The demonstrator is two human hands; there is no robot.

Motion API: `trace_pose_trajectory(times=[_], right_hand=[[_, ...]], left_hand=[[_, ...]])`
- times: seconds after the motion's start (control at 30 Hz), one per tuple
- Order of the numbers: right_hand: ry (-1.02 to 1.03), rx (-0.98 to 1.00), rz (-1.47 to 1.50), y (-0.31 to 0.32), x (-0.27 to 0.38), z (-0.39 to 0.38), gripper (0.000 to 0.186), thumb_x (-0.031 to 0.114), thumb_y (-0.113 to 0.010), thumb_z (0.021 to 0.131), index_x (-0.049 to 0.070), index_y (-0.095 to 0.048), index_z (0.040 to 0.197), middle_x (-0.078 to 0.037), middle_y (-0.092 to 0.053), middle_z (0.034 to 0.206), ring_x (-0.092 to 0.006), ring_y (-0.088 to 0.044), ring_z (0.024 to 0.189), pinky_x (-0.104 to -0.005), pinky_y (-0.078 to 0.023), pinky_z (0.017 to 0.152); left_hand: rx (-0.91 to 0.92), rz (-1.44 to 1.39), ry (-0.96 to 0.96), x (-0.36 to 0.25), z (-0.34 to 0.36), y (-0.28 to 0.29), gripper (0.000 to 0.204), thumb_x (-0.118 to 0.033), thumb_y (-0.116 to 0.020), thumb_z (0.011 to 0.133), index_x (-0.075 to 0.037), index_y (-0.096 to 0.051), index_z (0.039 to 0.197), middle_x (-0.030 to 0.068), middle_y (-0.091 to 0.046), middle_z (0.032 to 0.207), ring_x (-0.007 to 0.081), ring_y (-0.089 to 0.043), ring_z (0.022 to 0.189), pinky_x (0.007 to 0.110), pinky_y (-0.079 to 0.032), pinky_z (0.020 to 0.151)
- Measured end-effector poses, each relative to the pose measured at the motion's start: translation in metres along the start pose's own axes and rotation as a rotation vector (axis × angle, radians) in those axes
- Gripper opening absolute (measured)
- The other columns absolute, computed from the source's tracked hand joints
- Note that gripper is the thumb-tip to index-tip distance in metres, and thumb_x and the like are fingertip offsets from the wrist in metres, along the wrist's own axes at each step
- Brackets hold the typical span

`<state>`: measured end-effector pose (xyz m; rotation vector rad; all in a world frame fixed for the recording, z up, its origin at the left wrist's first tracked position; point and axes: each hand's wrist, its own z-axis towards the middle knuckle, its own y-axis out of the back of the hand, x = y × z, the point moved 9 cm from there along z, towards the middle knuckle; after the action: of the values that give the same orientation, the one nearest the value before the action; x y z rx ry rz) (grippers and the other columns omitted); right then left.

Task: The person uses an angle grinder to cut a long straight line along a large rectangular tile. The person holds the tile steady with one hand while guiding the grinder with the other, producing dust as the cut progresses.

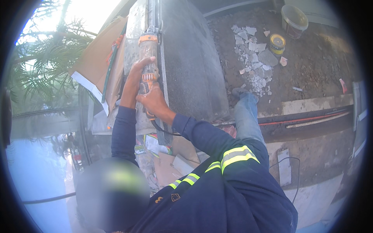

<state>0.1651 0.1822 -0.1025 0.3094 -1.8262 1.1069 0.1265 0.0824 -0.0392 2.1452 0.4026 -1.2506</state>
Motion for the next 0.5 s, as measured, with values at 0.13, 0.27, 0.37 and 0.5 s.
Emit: trace_pose_trajectory(times=[0.13,0.27,0.37,0.5], right_hand=[[0.077,-0.030,-0.010,0.002,0.007,-0.008,0.059,0.013,-0.075,0.081,-0.015,-0.049,0.127,-0.020,-0.064,0.110,-0.0225,-0.067,0.098,-0.0374,-0.057,0.083],[0.035,-0.013,0.013,0.000,0.009,-0.018,0.060,0.015,-0.075,0.082,-0.015,-0.049,0.127,-0.021,-0.064,0.111,-0.0233,-0.067,0.099,-0.0373,-0.057,0.084],[0.007,-0.017,0.006,0.002,0.011,-0.021,0.061,0.015,-0.075,0.082,-0.015,-0.049,0.128,-0.020,-0.064,0.110,-0.0232,-0.067,0.098,-0.0372,-0.057,0.083],[0.017,0.003,-0.020,0.001,0.011,-0.015,0.058,0.015,-0.074,0.082,-0.015,-0.050,0.126,-0.019,-0.065,0.107,-0.0220,-0.067,0.095,-0.0369,-0.057,0.082]], left_hand=[[-0.013,0.017,0.024,0.000,-0.006,-0.002,0.055,-0.027,-0.082,0.084,0.006,-0.065,0.125,0.0125,-0.069,0.097,0.0193,-0.071,0.073,0.033,-0.059,0.063],[-0.006,-0.018,-0.013,0.002,-0.011,-0.002,0.056,-0.028,-0.083,0.084,0.006,-0.064,0.126,0.0125,-0.069,0.099,0.0189,-0.071,0.077,0.033,-0.059,0.066],[0.007,-0.006,-0.017,0.003,-0.011,-0.002,0.057,-0.028,-0.082,0.084,0.005,-0.064,0.127,0.0121,-0.069,0.100,0.0186,-0.070,0.078,0.033,-0.059,0.067],[0.009,-0.014,-0.009,0.006,-0.005,0.000,0.057,-0.029,-0.082,0.084,0.005,-0.064,0.126,0.0116,-0.068,0.099,0.0185,-0.069,0.077,0.033,-0.058,0.067]])
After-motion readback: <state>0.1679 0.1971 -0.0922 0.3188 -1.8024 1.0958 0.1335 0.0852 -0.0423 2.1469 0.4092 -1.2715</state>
